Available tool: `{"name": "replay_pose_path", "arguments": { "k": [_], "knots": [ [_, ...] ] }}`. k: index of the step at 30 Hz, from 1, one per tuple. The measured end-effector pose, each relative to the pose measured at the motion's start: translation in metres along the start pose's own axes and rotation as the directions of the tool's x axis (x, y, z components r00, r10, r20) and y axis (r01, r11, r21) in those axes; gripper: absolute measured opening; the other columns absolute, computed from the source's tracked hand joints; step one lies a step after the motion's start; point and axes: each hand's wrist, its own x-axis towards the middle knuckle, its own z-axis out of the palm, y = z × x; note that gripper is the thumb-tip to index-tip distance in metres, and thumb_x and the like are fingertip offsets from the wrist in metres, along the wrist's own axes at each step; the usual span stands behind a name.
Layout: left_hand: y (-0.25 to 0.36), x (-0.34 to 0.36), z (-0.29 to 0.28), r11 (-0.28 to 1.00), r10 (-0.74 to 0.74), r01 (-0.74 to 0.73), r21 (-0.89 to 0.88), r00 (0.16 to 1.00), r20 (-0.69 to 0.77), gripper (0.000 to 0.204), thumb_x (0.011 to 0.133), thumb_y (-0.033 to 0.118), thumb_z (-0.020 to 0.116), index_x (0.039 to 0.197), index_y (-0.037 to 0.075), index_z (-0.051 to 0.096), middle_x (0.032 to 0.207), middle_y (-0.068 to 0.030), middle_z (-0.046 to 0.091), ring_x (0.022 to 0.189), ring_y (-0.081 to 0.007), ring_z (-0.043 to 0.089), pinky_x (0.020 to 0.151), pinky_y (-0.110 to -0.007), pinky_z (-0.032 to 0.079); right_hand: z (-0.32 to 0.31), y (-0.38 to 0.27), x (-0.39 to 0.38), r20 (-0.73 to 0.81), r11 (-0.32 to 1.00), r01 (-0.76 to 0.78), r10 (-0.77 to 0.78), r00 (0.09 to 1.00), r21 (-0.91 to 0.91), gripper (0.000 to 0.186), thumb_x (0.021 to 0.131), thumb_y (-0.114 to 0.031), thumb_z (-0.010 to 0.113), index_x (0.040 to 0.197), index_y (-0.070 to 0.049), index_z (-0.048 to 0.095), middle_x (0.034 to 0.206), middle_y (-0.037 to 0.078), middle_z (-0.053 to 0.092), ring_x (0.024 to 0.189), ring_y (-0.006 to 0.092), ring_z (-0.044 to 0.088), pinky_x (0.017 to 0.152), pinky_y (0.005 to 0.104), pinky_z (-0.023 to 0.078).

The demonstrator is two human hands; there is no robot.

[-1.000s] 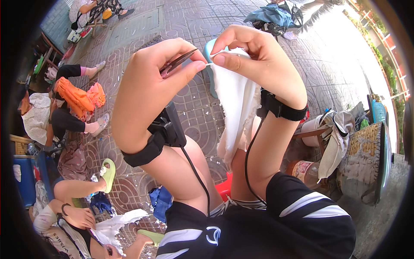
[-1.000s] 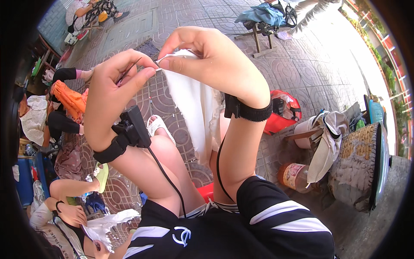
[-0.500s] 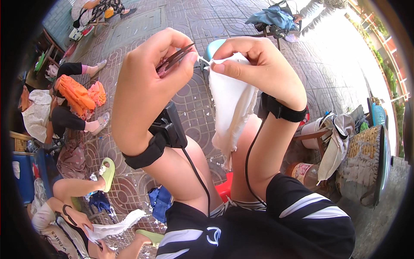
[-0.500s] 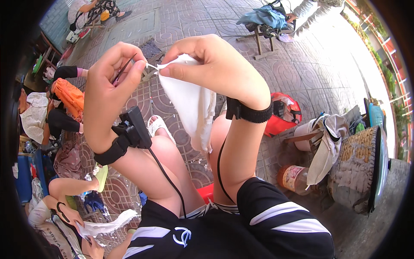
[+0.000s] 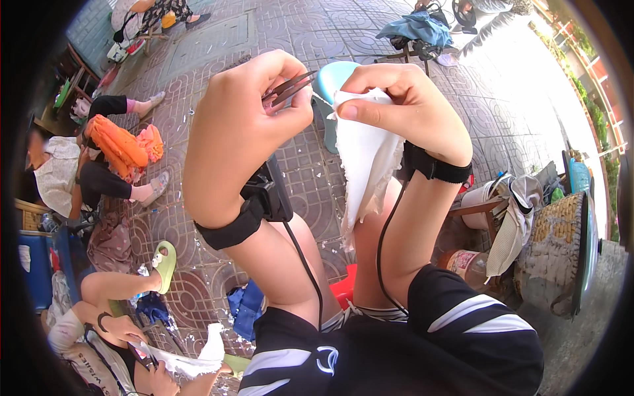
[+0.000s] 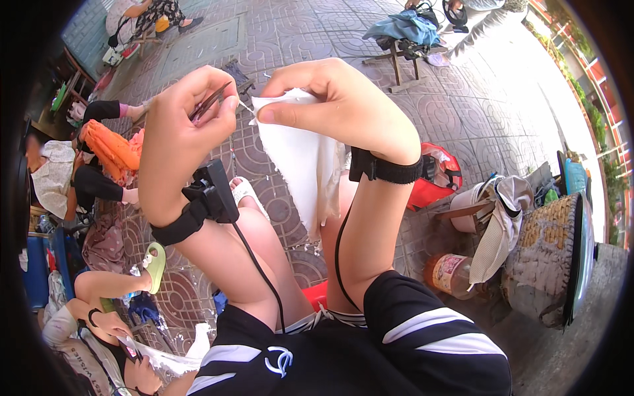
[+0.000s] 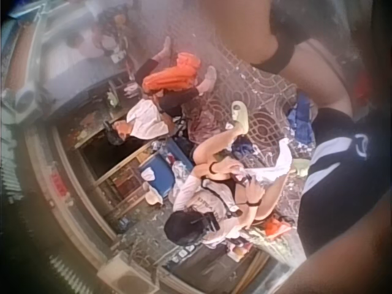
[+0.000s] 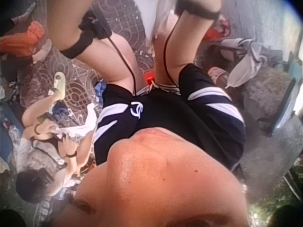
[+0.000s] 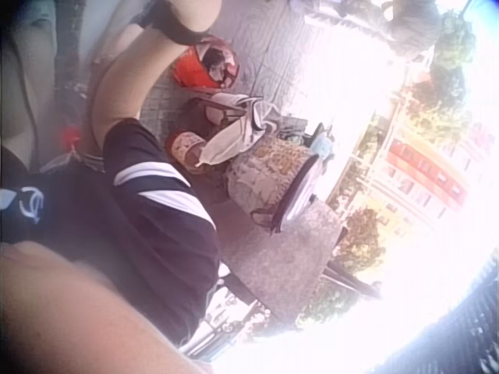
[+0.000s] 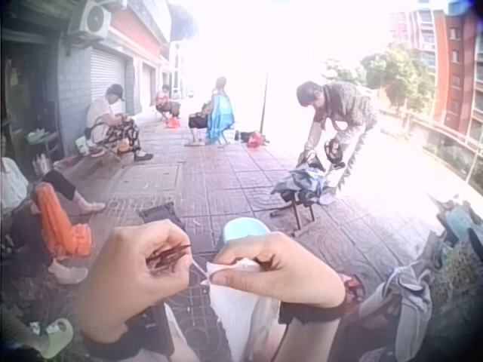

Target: Trim and stitch a piece of white fabric or leather using small thread clippers.

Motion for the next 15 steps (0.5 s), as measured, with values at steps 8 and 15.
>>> {"name": "replay_pose_path", "arguments": {
  "k": [8,15],
  "knots": [
    [-0.033,0.001,-0.010,0.987,-0.136,0.140,0.073,0.989,-0.066,0.016,0.082,0.015,0.066,0.087,0.000,0.064,0.067,-0.0077,0.060,0.059,-0.0117,0.052,0.057,-0.026,0.042,-0.013,0.004,-0.011,-0.070,0.999,0.037,-0.034,0.997,0.040,0.017,0.089,-0.017,0.069,0.090,0.000,0.067,0.078,0.000,0.066,0.072,0.0048,0.058,0.066,0.0232,0.046],
    [-0.016,-0.002,-0.008,0.997,-0.059,0.062,-0.047,0.996,0.068,0.016,0.085,0.000,0.061,0.100,0.004,0.064,0.065,0.0072,0.029,0.060,-0.0032,0.028,0.054,-0.023,0.023,-0.015,0.012,-0.010,-0.161,0.995,-0.083,0.090,0.983,0.050,0.018,0.089,-0.019,0.070,0.090,-0.001,0.067,0.075,-0.002,0.064,0.070,0.0038,0.056,0.063,0.0224,0.045]
  ]
}}
